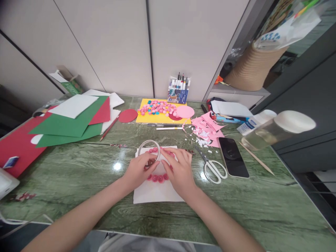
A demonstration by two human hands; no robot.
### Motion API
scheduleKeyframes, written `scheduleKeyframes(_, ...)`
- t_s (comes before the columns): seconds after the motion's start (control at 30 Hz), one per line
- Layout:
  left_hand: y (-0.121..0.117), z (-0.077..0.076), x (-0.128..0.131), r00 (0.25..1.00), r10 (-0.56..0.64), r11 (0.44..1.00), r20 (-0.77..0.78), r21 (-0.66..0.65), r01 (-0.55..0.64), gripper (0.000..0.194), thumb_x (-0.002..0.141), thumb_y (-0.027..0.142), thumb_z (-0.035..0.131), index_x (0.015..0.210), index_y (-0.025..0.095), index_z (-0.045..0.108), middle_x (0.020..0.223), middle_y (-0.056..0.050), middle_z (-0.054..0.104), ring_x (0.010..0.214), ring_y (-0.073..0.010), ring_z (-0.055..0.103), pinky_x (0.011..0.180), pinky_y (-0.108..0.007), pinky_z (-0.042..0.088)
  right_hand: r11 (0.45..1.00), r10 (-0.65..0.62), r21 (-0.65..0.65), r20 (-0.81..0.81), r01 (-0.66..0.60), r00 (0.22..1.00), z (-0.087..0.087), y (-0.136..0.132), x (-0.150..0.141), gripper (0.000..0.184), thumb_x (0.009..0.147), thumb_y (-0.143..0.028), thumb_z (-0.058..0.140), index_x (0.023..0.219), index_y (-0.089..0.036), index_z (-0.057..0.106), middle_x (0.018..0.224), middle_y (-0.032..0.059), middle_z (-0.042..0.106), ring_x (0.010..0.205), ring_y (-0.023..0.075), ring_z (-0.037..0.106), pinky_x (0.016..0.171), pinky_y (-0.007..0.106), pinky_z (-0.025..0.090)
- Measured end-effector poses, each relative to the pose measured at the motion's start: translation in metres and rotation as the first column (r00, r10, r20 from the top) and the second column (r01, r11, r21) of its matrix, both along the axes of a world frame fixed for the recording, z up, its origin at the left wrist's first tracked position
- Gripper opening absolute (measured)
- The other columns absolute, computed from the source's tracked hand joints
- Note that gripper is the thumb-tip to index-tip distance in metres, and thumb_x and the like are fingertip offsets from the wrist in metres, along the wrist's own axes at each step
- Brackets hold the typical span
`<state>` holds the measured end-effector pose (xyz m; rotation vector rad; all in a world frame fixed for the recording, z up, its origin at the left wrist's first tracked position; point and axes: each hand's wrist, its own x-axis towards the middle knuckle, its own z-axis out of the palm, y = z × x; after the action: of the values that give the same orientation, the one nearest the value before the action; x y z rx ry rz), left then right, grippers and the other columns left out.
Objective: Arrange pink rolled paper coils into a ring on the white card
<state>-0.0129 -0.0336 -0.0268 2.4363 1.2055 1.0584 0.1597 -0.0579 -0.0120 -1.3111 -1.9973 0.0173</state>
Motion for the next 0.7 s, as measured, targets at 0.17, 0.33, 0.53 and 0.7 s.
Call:
scheduleKeyframes(0.17,-0.0009,-0.0013,-0.0002,1.000,-0.010,0.999,-0.006,0.036,0.010,0.009,0.087,0.027,0.050,0.086,0.018,0.053,0.071,0.000,0.063,0.062,-0.0112,0.060,0.058,-0.022,0.047,1.000,0.000,0.004,0.001,0.000,1.000,-0.0025,0.0001,-0.0002,0.029,0.086,-0.019,0.054,0.114,-0.025,0.059,0.104,0.0049,0.061,0.096,0.0192,0.051,0.081,0.038,0.036)
scheduleKeyframes(0.33,-0.0010,-0.0021,-0.0013,0.999,-0.021,0.997,-0.045,0.075,0.024,0.008,0.087,0.025,0.050,0.086,0.018,0.053,0.072,-0.001,0.064,0.063,-0.0118,0.060,0.058,-0.023,0.045,0.999,-0.047,-0.013,-0.016,0.047,0.999,-0.0010,0.0005,0.0010,0.020,0.085,-0.021,0.055,0.104,-0.026,0.063,0.100,0.0044,0.060,0.094,0.0189,0.052,0.083,0.038,0.035)
scheduleKeyframes(0.53,-0.0014,0.0009,0.0004,0.995,-0.020,0.982,-0.102,0.183,0.038,0.008,0.085,0.021,0.050,0.079,0.018,0.054,0.065,0.001,0.061,0.060,-0.0121,0.058,0.056,-0.023,0.042,0.997,-0.071,0.006,-0.024,0.071,0.997,0.0021,0.0016,0.0015,0.006,0.083,-0.026,0.059,0.084,-0.025,0.065,0.095,0.0031,0.060,0.091,0.0187,0.052,0.082,0.038,0.033)
scheduleKeyframes(0.7,-0.0023,0.0012,0.0006,0.988,0.006,0.967,-0.152,0.252,0.033,0.008,0.081,0.018,0.052,0.073,0.018,0.054,0.059,0.001,0.057,0.057,-0.0124,0.054,0.056,-0.024,0.040,0.998,-0.052,0.031,-0.012,0.052,0.999,0.0037,0.0017,-0.0002,0.004,0.081,-0.022,0.060,0.078,-0.023,0.063,0.093,0.0025,0.061,0.090,0.0182,0.052,0.082,0.038,0.031)
